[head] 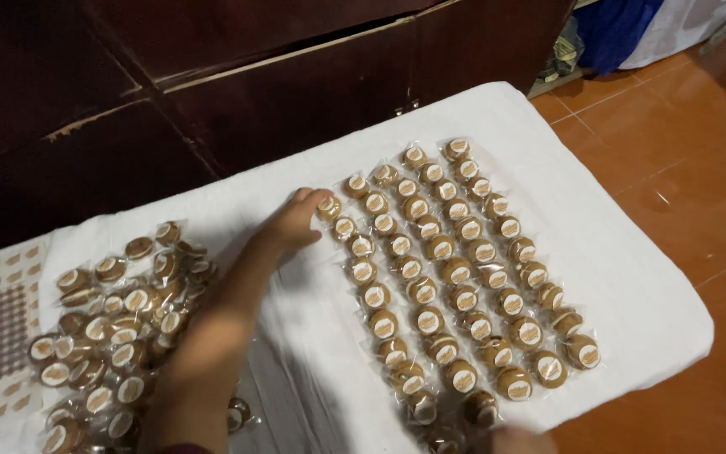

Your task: The person arranges individually wrapped round items on a white cloth-covered table. They pick up items from a pile on the left and place them into neat rows on the right, adjusting the alignment of the rows throughout the clip.

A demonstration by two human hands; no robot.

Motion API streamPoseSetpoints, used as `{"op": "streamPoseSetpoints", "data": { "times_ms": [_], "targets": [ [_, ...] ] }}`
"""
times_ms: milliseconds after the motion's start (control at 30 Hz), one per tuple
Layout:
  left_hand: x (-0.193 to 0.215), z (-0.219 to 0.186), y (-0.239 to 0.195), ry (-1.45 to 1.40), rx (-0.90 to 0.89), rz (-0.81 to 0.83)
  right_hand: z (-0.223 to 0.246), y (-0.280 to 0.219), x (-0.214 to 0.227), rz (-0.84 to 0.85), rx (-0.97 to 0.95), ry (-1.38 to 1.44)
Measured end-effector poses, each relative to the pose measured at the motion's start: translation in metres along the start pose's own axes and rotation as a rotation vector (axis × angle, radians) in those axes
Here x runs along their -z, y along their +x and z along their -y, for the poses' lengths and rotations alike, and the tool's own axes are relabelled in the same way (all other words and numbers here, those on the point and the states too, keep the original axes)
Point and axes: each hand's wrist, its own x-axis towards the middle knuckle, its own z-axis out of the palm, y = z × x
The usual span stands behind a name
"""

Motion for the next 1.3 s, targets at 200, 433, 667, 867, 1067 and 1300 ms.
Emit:
{"op": "streamPoseSetpoints", "data": {
  "times_ms": [200,433,667,867,1067,1300],
  "targets": [
    [-0.04,0.052,0.054,-0.086,-0.165,-0.184,0.17,0.01,0.134,-0.83,1.195,0.116],
    [-0.069,0.081,0.084,-0.289,-0.063,-0.391,0.323,0.075,0.14,-0.811,0.768,-0.476],
    [-0.104,0.123,0.127,-0.561,-0.109,-0.499,0.334,0.084,0.13,-0.716,0.69,-0.459],
    [-0.091,0.085,0.108,-0.625,-0.034,-0.54,0.324,0.086,0.13,-0.801,0.699,-0.354],
    [-0.098,0.081,0.111,-0.701,-0.088,-0.526,0.317,0.088,0.132,-0.904,0.689,-0.284],
    [-0.108,0.022,0.011,-0.777,-0.091,-0.893,0.274,0.083,0.155,-0.935,0.871,-0.192]
  ]
}}
